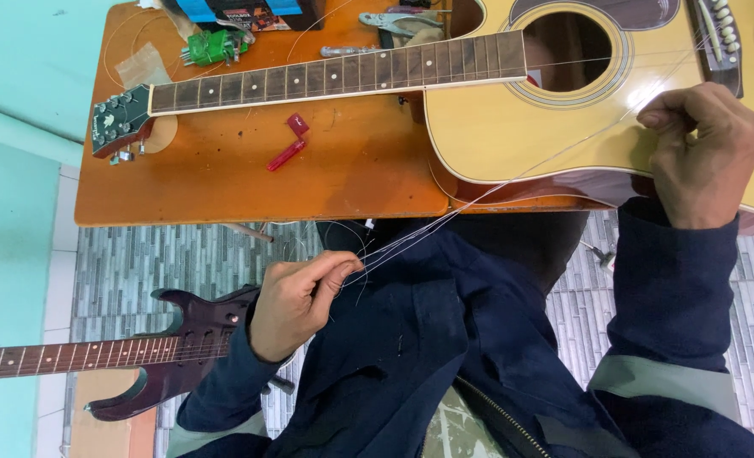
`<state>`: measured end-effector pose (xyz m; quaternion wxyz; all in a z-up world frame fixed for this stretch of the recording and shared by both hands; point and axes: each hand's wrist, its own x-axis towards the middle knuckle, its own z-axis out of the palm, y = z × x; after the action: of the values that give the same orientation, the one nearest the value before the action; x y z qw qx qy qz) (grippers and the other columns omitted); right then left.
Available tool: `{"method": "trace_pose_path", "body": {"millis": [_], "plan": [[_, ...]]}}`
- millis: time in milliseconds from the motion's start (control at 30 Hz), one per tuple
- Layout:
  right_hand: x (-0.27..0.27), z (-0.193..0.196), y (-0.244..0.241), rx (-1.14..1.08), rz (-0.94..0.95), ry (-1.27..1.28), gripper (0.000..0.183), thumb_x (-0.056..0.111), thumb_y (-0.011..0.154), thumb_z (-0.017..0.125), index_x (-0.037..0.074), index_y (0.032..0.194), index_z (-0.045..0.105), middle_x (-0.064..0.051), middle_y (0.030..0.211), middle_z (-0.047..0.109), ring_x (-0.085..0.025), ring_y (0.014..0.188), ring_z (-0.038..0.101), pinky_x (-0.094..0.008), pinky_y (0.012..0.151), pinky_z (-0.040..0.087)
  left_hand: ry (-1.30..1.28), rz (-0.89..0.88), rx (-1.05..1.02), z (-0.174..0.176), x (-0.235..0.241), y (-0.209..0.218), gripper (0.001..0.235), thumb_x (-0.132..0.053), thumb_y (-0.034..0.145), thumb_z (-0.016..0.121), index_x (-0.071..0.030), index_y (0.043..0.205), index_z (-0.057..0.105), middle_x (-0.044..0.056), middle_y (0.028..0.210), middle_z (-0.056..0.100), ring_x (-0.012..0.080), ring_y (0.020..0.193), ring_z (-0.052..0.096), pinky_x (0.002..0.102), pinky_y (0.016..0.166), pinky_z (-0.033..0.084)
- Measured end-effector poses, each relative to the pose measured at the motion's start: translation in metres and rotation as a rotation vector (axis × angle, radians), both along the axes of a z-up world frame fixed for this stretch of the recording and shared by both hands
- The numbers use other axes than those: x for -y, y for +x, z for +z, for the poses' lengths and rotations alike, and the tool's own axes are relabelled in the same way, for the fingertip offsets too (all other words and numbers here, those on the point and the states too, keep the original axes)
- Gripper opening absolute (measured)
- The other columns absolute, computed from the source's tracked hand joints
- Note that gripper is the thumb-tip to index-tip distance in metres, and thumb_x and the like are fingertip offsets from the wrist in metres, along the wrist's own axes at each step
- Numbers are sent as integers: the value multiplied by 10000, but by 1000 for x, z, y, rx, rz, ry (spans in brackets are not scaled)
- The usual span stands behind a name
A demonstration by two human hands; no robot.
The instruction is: The person threads a new guitar string through the bridge of an acoustic guitar and winds it onto the tuning peg at the headstock. They use a red string winder tool to tighten the string.
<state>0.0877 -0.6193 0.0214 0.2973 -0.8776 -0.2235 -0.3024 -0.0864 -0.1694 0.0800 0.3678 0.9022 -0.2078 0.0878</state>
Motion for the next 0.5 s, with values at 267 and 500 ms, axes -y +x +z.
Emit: {"method": "trace_pose_path", "body": {"millis": [267,500], "plan": [[3,-3,2,-6,-9,-4,289,-282,932,558,-112,1030,769,-205,994,734,-279,863,628,-353,742,486,-2,-1,4,2,1,0,171,-109,1035,580,-39,1108,718,-5,874,789,73,435,508,236,425,371],[6,-7,3,-8,-13,11,285,-304,939,593,-108,1053,766,-206,1020,734,-292,911,650,-365,748,469,57,7,54,-2,-1,0,158,-101,1027,612,-69,1133,724,-20,731,731,84,408,462,268,415,326]]}}
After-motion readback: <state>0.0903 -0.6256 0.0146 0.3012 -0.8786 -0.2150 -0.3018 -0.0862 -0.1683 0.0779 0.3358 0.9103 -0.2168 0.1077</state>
